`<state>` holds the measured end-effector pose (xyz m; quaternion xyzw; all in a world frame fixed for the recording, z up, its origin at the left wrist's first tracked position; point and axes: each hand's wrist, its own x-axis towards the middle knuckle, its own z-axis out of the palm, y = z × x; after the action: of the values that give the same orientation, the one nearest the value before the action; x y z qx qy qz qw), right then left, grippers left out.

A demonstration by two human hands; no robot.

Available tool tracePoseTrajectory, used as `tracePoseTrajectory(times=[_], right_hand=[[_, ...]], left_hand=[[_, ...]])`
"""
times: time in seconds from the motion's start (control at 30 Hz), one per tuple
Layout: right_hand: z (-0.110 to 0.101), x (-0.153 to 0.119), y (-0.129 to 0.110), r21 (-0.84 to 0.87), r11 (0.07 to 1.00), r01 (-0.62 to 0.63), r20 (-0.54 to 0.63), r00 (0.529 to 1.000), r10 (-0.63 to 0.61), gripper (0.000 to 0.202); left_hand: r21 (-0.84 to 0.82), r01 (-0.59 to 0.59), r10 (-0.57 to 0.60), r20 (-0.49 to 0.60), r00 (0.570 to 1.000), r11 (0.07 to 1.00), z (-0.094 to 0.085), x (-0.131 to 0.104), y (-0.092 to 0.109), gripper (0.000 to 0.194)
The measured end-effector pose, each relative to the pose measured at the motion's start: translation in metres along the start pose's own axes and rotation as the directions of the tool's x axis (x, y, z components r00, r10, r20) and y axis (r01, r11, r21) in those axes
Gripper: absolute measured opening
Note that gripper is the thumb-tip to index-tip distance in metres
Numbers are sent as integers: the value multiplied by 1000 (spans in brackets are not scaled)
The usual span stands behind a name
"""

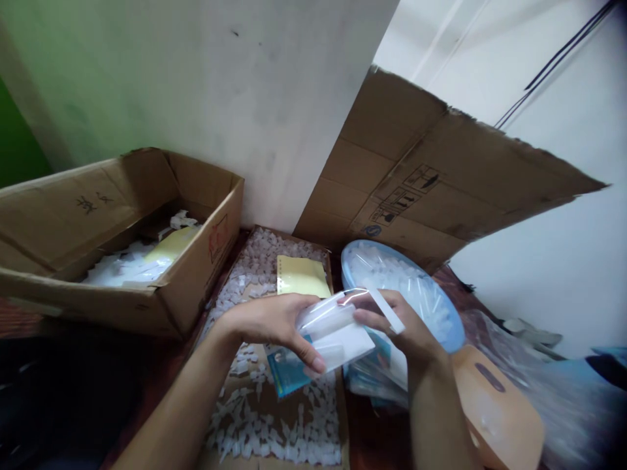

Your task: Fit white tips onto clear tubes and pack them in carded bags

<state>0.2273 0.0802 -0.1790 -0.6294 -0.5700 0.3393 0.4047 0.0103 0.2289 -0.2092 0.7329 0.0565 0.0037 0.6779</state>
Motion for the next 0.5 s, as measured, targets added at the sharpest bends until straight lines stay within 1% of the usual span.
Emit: tracePoseTrajectory(times=[0.07, 0.17, 0.27, 0.33, 0.43, 0.5], right_hand=[[-12, -4, 7, 76, 997, -3, -100, 995, 11, 20], [-30, -12, 18, 149, 988, 33, -195, 981, -3, 21], [-45, -18, 25, 118, 991, 57, -255, 967, -26, 20], [-52, -21, 27, 103, 992, 71, -293, 955, -38, 20], [-58, -23, 27, 79, 994, 71, -371, 928, -37, 21], [-59, -23, 26, 58, 996, 68, -408, 912, -38, 21]], left_hand=[[9, 8, -8, -33, 999, 1000, 0, 0, 0, 64], [-13, 16, -16, -53, 998, 1000, 0, -1, 0, 64], [-66, 36, -40, -50, 998, 997, -2, -2, 0, 69], [-54, 56, -59, -67, 996, 997, -5, -3, -3, 71], [17, 83, -80, -146, 986, 996, -9, -4, -9, 71], [19, 75, -69, -214, 974, 997, -11, -4, -13, 67]])
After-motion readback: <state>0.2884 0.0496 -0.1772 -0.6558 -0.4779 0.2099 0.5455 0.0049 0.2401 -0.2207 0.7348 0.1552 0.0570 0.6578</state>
